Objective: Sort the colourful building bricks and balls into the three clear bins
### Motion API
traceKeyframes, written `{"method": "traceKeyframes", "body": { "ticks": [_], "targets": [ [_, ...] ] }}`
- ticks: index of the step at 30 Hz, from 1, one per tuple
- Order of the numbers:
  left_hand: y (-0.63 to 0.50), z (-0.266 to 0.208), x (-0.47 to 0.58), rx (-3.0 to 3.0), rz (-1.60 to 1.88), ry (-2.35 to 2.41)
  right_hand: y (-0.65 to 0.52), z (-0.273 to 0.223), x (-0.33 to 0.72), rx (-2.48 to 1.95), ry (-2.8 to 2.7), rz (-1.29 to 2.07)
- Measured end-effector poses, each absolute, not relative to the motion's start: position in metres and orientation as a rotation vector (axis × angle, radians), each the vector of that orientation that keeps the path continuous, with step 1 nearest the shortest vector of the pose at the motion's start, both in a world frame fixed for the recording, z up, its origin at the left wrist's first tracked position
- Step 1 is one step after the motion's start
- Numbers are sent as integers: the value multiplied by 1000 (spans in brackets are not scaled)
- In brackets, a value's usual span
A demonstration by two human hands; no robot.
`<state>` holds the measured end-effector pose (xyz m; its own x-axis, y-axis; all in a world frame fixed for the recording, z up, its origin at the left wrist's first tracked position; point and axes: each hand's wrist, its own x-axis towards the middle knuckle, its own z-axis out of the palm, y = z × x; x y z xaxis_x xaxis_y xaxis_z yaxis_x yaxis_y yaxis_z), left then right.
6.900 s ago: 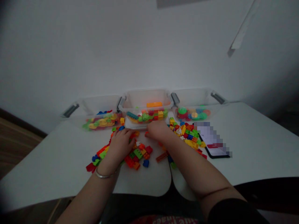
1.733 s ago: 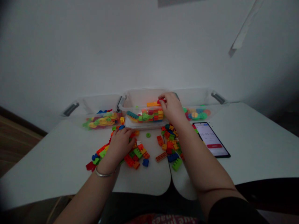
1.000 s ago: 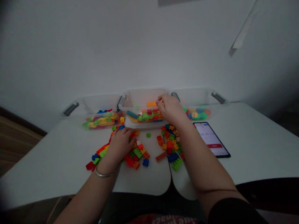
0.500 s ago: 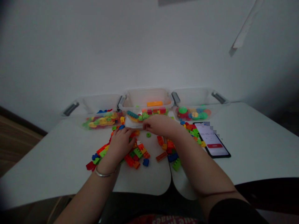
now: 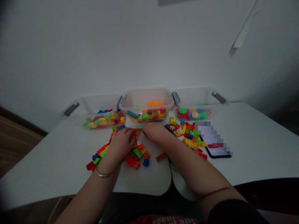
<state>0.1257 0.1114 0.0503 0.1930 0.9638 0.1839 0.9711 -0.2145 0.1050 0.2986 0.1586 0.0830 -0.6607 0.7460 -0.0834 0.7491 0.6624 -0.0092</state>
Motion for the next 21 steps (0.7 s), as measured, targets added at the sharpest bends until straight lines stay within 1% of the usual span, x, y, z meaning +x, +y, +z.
{"method": "traceKeyframes", "body": {
  "ticks": [7, 11, 14, 17, 21],
  "targets": [
    [111, 52, 126, -2391, -320, -1952, 155, 88, 299, 1240, 2789, -61],
    [111, 52, 127, -2385, -333, -1950, 156, 92, 299, 1236, 2808, -116],
    [111, 51, 127, -2399, -425, -1946, 156, 97, 299, 1240, 2841, -156],
    [112, 52, 125, -2407, -734, -1920, 155, 103, 299, 1264, 2948, -152],
    [116, 54, 124, -2434, -1403, -1925, 149, 110, 298, 1311, 3111, -95]
  ]
}}
